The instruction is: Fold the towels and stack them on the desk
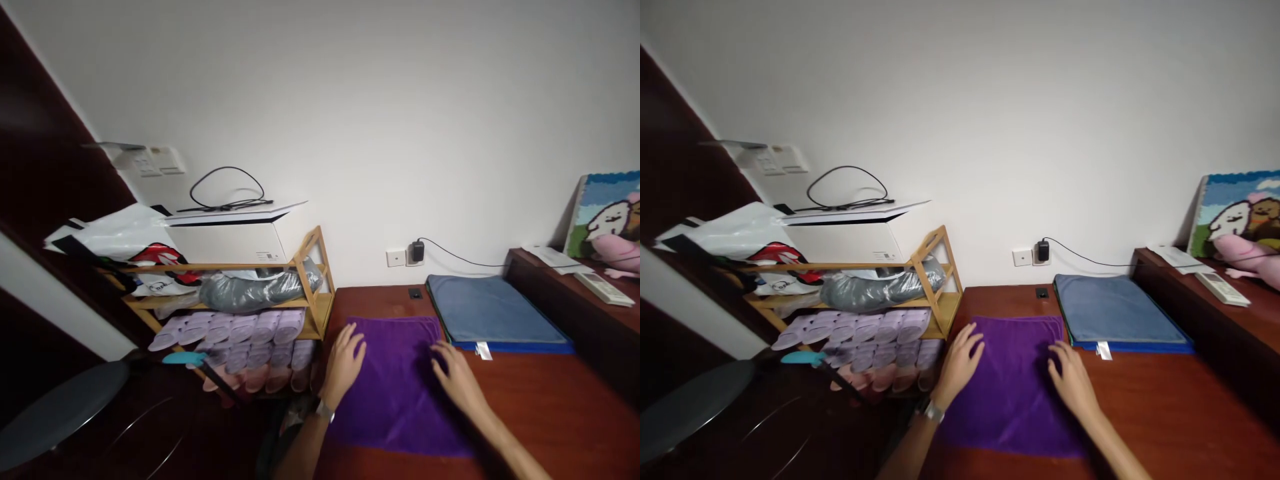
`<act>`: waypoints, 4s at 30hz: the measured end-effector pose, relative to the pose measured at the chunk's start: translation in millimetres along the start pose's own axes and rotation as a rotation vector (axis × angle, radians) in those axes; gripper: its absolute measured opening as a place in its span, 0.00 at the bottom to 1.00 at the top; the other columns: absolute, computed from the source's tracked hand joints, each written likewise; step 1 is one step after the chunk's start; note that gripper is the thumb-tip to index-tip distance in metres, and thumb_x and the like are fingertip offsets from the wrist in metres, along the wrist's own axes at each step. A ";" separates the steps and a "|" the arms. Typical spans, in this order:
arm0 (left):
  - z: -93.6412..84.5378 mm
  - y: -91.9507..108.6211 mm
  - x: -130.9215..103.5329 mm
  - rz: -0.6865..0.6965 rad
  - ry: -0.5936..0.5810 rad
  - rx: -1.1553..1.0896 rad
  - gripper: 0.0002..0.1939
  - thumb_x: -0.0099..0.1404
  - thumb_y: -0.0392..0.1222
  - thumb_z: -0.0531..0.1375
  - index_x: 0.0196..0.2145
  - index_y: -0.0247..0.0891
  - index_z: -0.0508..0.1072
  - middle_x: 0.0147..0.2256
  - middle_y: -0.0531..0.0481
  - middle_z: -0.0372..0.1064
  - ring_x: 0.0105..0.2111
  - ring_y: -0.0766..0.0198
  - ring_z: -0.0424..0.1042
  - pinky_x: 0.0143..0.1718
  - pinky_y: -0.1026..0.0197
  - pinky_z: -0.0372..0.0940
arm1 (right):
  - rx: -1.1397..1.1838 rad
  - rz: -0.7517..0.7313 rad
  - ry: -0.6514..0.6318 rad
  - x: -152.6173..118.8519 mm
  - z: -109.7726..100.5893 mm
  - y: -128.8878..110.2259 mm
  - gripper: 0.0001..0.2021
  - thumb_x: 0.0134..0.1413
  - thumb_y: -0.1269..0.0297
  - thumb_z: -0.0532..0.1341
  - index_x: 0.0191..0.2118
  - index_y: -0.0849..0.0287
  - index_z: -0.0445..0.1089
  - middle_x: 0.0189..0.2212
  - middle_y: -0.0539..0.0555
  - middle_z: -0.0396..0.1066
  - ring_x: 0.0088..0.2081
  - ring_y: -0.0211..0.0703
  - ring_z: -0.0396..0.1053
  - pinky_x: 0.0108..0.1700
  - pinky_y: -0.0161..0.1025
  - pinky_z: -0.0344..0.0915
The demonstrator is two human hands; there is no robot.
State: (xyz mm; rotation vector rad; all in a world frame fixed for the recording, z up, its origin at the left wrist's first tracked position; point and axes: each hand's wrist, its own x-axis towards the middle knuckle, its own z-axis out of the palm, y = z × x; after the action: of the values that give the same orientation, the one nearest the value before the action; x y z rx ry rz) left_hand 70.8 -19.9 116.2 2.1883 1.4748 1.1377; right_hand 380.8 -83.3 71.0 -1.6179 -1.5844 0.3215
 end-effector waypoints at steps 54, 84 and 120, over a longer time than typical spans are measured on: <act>43.7 -11.6 -156.8 -0.012 -0.224 0.684 0.31 0.74 0.57 0.54 0.71 0.52 0.58 0.71 0.43 0.54 0.70 0.39 0.53 0.67 0.31 0.53 | -0.558 0.043 -0.416 -20.0 50.6 39.2 0.35 0.70 0.49 0.41 0.75 0.65 0.46 0.75 0.60 0.40 0.76 0.50 0.37 0.74 0.53 0.33; 156.1 33.2 -22.5 0.135 -0.384 0.436 0.29 0.78 0.59 0.41 0.70 0.52 0.60 0.71 0.48 0.55 0.71 0.52 0.53 0.70 0.41 0.50 | -0.637 0.119 -0.375 23.2 73.5 54.3 0.35 0.70 0.53 0.37 0.75 0.69 0.42 0.76 0.57 0.40 0.76 0.46 0.35 0.74 0.48 0.33; 107.6 -38.4 -2.9 -0.068 -0.326 0.595 0.31 0.77 0.58 0.44 0.72 0.47 0.58 0.72 0.45 0.51 0.72 0.50 0.48 0.71 0.42 0.47 | -0.666 0.131 -0.396 35.5 80.0 52.4 0.36 0.70 0.53 0.36 0.75 0.70 0.40 0.76 0.58 0.37 0.76 0.46 0.35 0.74 0.49 0.34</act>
State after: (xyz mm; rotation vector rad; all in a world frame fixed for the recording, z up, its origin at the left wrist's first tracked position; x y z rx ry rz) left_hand 123.2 16.0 21.1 2.4998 1.8776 0.3030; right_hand 368.9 -13.7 -2.6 -2.2766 -2.0251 0.1968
